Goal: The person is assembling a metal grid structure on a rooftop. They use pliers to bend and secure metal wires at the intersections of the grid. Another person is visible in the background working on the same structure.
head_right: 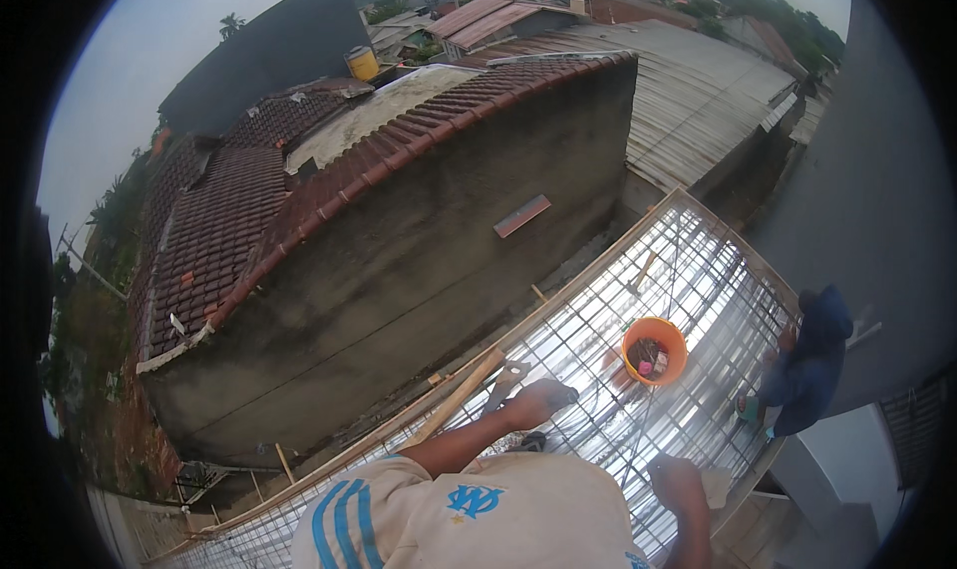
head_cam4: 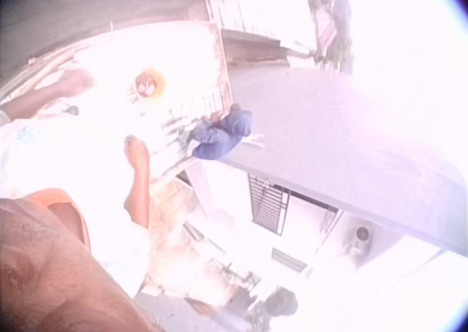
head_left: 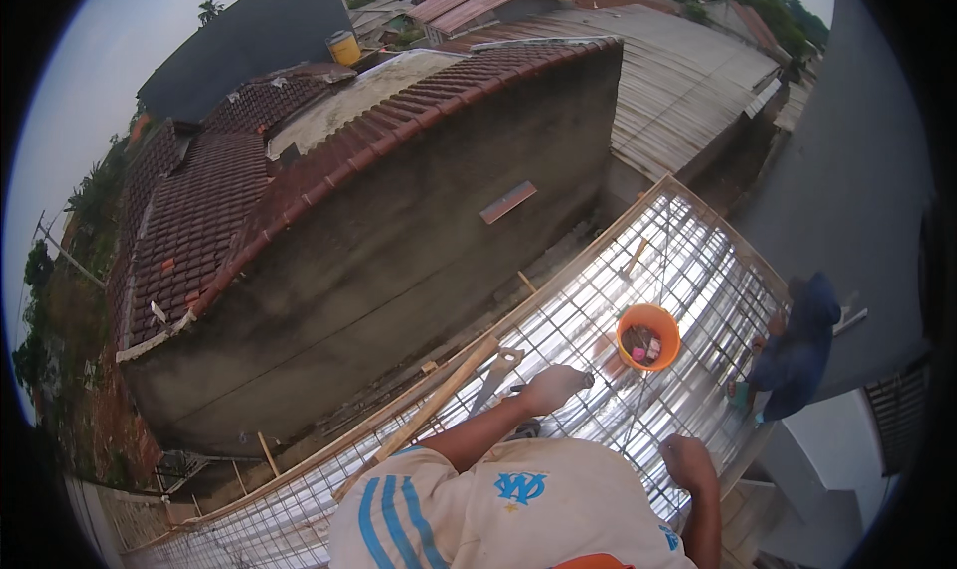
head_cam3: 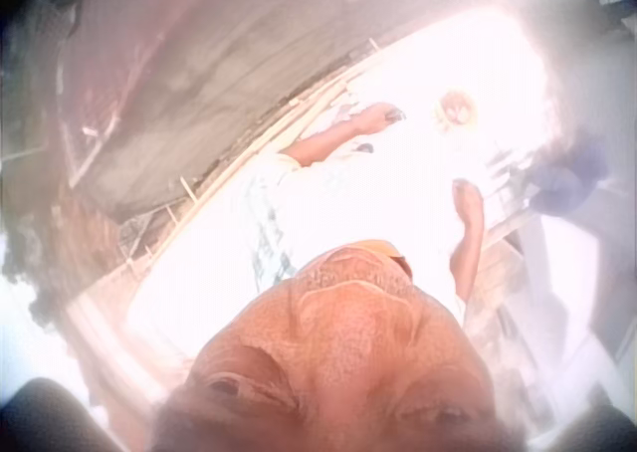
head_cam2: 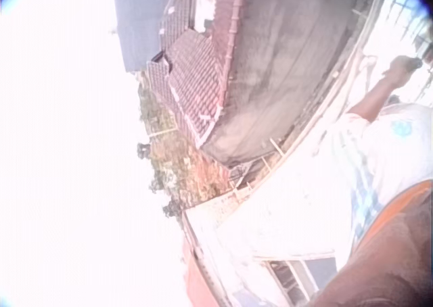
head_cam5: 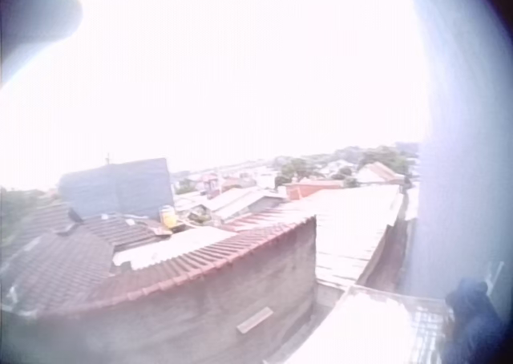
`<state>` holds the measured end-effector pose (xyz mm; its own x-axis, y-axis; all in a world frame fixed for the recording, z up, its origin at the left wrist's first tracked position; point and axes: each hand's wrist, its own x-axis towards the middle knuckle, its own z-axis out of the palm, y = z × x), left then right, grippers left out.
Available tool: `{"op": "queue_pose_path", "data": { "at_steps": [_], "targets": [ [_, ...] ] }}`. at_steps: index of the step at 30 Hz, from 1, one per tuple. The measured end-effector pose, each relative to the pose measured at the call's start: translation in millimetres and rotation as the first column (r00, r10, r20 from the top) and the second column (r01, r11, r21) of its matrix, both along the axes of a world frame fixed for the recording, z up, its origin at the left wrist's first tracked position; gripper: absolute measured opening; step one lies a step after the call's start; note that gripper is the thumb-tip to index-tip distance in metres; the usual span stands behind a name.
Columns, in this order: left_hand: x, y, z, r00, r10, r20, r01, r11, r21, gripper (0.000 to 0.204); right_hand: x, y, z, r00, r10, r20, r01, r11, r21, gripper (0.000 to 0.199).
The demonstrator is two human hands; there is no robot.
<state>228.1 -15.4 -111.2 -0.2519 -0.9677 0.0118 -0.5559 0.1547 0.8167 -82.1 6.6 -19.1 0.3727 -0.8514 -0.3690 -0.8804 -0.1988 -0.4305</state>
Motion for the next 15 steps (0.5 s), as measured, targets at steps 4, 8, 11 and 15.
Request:
{"op": "queue_pose_path", "data": {
  "at_steps": [4,8,11,15],
  "targets": [
    [-6,-1,-12,0.982,-0.190,0.007,0.188,0.977,0.099,0.029,22,5,16,0.997,-0.046,0.057,0.044,0.998,0.050,0.020],
    [-7,1,-15,0.948,-0.316,0.050,0.295,0.924,0.243,0.030,29,10,29,0.987,-0.139,0.085,0.135,0.989,0.054,0.019],
    [-8,6,-14,0.944,-0.327,0.040,0.307,0.918,0.251,0.030,18,18,20,0.985,-0.126,0.120,0.126,0.992,0.009,0.018],
    [-17,18,-14,0.942,-0.333,0.041,0.305,0.902,0.306,0.034,2,29,15,0.982,-0.120,0.145,0.121,0.993,0.004,0.018]
  ]
}}
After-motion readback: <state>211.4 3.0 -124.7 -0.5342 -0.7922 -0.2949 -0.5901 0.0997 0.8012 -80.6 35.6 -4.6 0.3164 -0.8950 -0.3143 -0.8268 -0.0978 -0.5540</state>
